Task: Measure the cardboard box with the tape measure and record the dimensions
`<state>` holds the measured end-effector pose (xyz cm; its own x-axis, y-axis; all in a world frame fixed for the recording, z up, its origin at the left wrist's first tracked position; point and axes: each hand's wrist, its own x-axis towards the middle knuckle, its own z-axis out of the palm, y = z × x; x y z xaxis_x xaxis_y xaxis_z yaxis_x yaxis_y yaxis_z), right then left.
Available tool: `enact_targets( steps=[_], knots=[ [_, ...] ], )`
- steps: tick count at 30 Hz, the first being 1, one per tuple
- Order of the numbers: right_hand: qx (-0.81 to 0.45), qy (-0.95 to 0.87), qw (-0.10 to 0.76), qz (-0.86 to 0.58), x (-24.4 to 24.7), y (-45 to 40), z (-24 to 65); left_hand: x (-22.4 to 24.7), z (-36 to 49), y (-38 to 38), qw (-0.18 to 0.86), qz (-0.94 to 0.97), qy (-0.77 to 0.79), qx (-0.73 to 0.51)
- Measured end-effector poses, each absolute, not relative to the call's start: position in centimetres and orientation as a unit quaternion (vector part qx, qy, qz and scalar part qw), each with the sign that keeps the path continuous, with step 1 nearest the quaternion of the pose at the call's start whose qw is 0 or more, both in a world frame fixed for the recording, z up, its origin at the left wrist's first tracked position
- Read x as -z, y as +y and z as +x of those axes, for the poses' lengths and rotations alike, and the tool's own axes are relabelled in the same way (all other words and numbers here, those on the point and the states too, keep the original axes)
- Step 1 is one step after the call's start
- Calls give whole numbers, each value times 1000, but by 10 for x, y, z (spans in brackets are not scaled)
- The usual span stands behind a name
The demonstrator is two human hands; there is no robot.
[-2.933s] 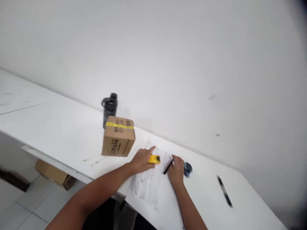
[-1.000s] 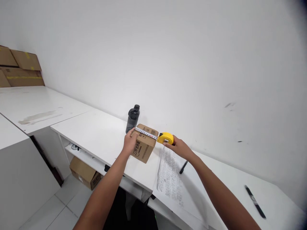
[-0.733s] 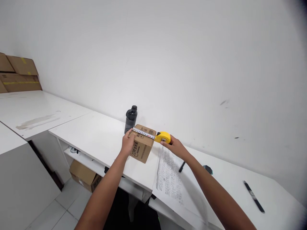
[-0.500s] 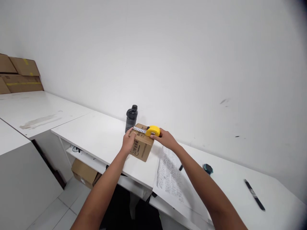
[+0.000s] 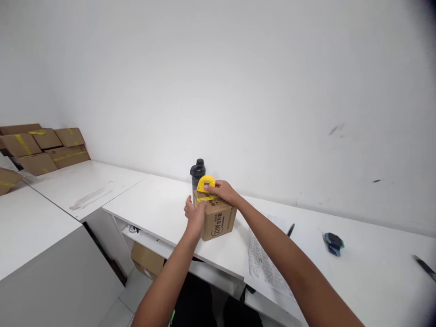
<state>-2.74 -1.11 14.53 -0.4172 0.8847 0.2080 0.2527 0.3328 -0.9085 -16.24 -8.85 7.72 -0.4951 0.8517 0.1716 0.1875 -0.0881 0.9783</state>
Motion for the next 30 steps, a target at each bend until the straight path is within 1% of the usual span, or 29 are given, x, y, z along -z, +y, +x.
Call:
enact_targets(
  steps=[2, 3, 6, 8, 14, 21, 30],
  knots=[
    [-362, -727, 383, -440, -143, -10, -29, -90, -173, -72, 243, 391, 634, -621],
    [-318, -731, 386, -464, -143, -10, -31, -96, -178, -63, 259, 402, 615, -627],
    [-193, -744, 378, -516, -143, -12, -33, -102, -189, -41, 380, 460, 513, -617],
    [-155, -750, 363, -531, -144, -14, -34, -98, -193, -33, 429, 467, 467, -616],
    [-135, -776, 367, -494, -145, -17, -37, -90, -196, -31, 442, 453, 443, -635],
    [-64, -809, 311, -494, -146, -17, -41, -88, -194, -28, 425, 444, 444, -652],
    [-63, -817, 308, -484, -147, -17, -39, -85, -195, -30, 414, 450, 443, -656]
  ],
)
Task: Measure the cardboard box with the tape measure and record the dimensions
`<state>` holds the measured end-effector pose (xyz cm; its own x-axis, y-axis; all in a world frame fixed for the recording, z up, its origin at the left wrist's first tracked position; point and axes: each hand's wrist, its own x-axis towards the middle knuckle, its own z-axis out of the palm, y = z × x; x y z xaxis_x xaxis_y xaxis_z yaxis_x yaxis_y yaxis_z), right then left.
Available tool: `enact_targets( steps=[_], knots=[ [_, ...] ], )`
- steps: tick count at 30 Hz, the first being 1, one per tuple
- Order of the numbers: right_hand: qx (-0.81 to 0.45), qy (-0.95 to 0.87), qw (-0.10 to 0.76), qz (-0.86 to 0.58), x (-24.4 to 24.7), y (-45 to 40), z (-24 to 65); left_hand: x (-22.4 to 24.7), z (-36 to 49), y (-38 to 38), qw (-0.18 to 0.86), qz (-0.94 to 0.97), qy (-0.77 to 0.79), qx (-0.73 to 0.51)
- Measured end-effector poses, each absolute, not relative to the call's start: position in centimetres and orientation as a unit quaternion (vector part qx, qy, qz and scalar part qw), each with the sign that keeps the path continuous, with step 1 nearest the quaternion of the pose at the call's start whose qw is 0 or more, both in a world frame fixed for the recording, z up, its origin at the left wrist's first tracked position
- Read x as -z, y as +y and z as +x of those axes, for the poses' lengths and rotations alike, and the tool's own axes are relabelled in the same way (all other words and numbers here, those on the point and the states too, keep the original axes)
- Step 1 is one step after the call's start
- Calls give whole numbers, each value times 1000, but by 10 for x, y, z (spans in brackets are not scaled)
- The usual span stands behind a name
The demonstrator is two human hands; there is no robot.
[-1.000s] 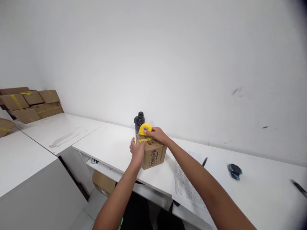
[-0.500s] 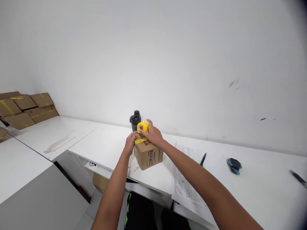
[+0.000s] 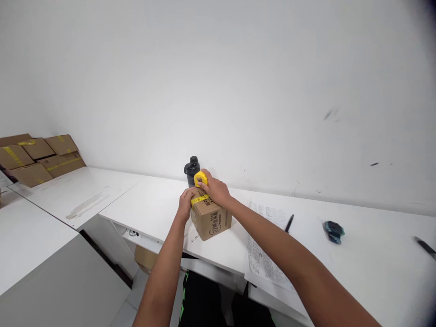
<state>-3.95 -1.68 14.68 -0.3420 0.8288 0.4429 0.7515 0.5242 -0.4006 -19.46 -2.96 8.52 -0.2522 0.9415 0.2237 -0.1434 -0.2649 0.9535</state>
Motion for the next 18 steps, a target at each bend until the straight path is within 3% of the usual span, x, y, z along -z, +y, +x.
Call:
enact_targets(
  steps=[18],
  knots=[
    [-35, -856, 273, -437, -144, -22, -38, -86, -193, -35, 423, 419, 432, -678]
  ],
)
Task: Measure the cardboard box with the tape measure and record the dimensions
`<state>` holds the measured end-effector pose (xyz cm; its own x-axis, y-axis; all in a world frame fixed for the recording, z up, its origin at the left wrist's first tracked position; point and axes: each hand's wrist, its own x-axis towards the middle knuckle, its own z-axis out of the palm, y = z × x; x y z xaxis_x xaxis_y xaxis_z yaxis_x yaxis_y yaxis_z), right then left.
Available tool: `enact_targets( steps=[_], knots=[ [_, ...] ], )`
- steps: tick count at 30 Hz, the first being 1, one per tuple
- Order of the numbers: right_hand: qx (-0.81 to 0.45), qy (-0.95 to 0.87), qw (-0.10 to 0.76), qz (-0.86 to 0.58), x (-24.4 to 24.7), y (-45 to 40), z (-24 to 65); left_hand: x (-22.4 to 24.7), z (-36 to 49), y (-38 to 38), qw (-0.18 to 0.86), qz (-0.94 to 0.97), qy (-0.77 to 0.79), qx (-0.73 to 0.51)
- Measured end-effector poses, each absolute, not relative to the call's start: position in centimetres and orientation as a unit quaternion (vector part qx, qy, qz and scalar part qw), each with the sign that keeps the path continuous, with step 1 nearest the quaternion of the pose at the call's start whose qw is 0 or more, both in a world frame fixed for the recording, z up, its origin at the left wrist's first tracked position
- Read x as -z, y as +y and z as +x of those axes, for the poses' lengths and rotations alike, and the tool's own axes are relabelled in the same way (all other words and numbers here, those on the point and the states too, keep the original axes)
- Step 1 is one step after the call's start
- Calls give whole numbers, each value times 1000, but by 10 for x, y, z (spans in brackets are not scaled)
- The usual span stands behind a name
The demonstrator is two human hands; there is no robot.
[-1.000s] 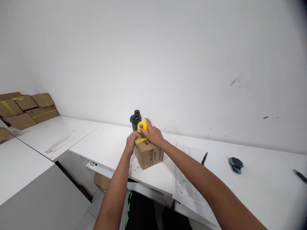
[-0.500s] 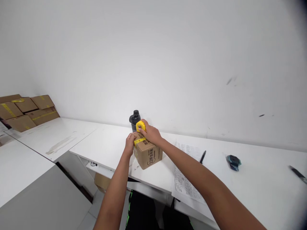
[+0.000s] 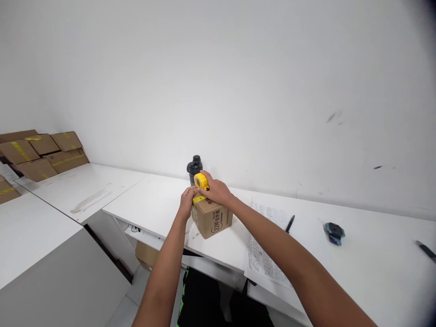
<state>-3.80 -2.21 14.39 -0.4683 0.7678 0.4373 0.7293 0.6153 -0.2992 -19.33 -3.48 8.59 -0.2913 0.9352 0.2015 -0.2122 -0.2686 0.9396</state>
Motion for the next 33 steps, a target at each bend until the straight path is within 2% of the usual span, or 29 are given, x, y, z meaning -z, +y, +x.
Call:
enact_targets(
  steps=[19, 29, 33],
  knots=[
    [-67, -855, 281, -432, -139, -17, -37, -89, -195, -34, 466, 405, 424, -663],
    [-97, -864, 261, -419, -147, -21, -30, -91, -186, -31, 414, 382, 451, -692],
    [-137, -864, 223, -431, -153, -22, -17, -91, -186, -30, 395, 381, 461, -697]
  ],
)
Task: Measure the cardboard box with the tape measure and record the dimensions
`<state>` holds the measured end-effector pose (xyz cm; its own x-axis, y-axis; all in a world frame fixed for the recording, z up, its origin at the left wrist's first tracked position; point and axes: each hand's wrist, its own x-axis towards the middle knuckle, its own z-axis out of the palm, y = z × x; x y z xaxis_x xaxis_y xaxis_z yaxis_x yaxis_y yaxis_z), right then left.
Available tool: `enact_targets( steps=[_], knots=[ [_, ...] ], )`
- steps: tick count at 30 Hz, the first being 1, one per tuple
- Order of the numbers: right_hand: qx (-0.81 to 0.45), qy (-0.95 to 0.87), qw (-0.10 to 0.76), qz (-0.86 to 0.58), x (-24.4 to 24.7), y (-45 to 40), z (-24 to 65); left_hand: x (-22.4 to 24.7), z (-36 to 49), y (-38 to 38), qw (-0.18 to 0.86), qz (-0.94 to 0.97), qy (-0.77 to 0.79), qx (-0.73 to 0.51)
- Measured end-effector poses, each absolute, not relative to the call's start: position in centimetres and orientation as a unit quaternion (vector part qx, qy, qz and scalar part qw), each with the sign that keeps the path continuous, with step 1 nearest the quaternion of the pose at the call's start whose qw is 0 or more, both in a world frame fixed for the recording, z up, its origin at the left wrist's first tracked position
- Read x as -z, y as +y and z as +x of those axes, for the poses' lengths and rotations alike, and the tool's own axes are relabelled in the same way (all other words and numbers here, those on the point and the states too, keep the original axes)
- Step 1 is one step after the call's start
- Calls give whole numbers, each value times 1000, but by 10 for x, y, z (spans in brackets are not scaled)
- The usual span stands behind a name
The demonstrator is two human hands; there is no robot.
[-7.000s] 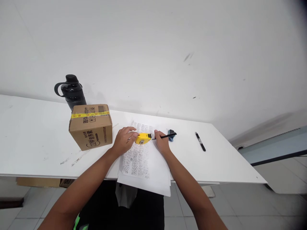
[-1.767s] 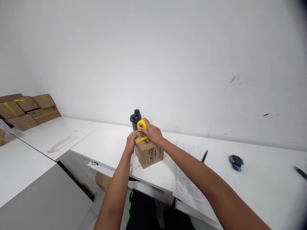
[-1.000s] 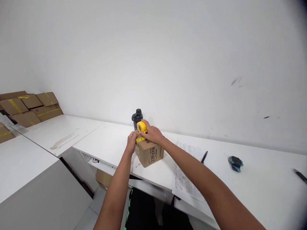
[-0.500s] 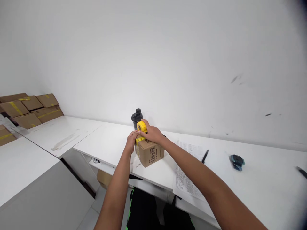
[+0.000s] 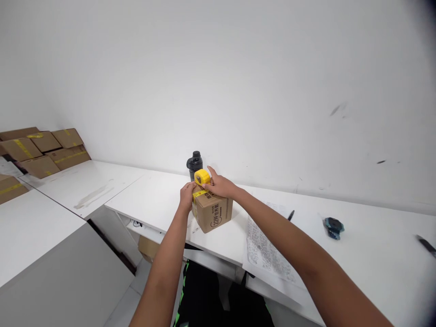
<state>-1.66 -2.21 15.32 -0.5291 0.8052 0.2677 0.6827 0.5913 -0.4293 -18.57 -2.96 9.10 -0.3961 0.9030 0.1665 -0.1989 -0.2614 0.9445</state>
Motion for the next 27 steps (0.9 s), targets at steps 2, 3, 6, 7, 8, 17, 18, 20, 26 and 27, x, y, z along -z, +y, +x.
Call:
enact_targets(
  steps=[2, 3, 6, 7, 8, 17, 18, 20, 26, 27],
  knots=[
    [-110, -851, 198, -474, -156, -28, -13, -91, -186, -29, 392, 385, 465, -694],
    [-91, -845, 187, -492, -157, -32, -12, -92, -187, -29, 390, 387, 467, -693],
    [-42, -834, 169, -523, -158, -49, -15, -92, -188, -29, 386, 396, 469, -689],
    [-31, -834, 164, -526, -158, -54, -17, -92, -188, -29, 386, 399, 470, -687],
    [-23, -834, 158, -528, -157, -59, -18, -93, -188, -29, 385, 402, 471, -685],
    [-13, -825, 146, -546, -153, -93, 0, -89, -188, -24, 378, 404, 484, -678],
    [-20, -821, 150, -551, -151, -99, 8, -88, -188, -23, 378, 404, 484, -678],
    [-53, -808, 165, -563, -144, -112, 26, -87, -188, -22, 378, 405, 484, -677],
    [-341, -712, 343, -509, -104, -152, 70, -86, -187, -21, 378, 408, 482, -677],
    [-398, -683, 366, -491, -97, -158, 72, -86, -187, -21, 377, 410, 481, -677]
  ],
)
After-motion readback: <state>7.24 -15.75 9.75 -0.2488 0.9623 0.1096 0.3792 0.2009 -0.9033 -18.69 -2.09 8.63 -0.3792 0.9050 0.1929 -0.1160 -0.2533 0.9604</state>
